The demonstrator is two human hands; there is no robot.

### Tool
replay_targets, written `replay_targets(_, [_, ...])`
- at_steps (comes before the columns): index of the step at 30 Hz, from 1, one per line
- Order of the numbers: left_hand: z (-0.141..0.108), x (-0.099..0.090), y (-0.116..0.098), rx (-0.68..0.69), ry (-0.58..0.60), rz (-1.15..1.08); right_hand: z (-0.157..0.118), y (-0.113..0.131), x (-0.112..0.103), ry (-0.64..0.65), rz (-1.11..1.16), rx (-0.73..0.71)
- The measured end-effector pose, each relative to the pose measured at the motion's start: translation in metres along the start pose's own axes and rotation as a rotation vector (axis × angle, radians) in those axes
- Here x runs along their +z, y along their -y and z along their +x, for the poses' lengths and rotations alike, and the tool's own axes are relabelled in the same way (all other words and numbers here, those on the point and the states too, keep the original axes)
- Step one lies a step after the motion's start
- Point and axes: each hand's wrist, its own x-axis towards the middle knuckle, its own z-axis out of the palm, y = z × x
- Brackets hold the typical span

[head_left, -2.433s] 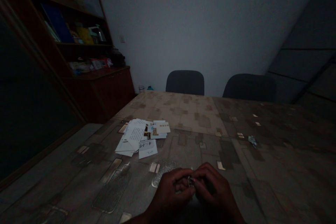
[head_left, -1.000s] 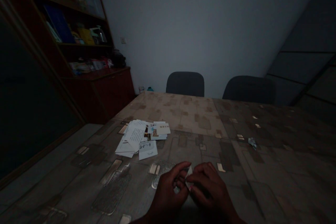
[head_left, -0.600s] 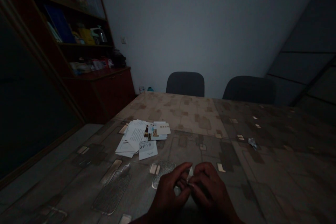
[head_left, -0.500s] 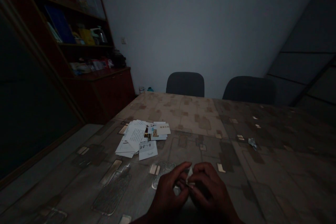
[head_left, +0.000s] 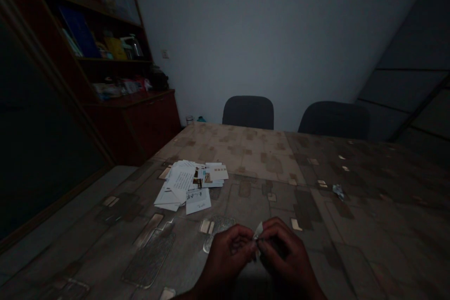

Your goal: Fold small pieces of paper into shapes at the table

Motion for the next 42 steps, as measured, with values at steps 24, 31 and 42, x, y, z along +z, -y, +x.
replay_targets(24, [-0.001,0.001,-0.01,0.099,-0.066,0.169,-0.005,0.0,0.0,0.053,-0.089,-0.052])
replay_targets(31, [0.0,0.0,-0.003,0.082,-0.082,0.14,-0.001,0.005,-0.003,0.034,-0.053,-0.055])
replay_targets(42, [0.0,-0.002,0.003,0.109,-0.069,0.105,0.001,0.001,-0.001,0.011,0.046,0.082])
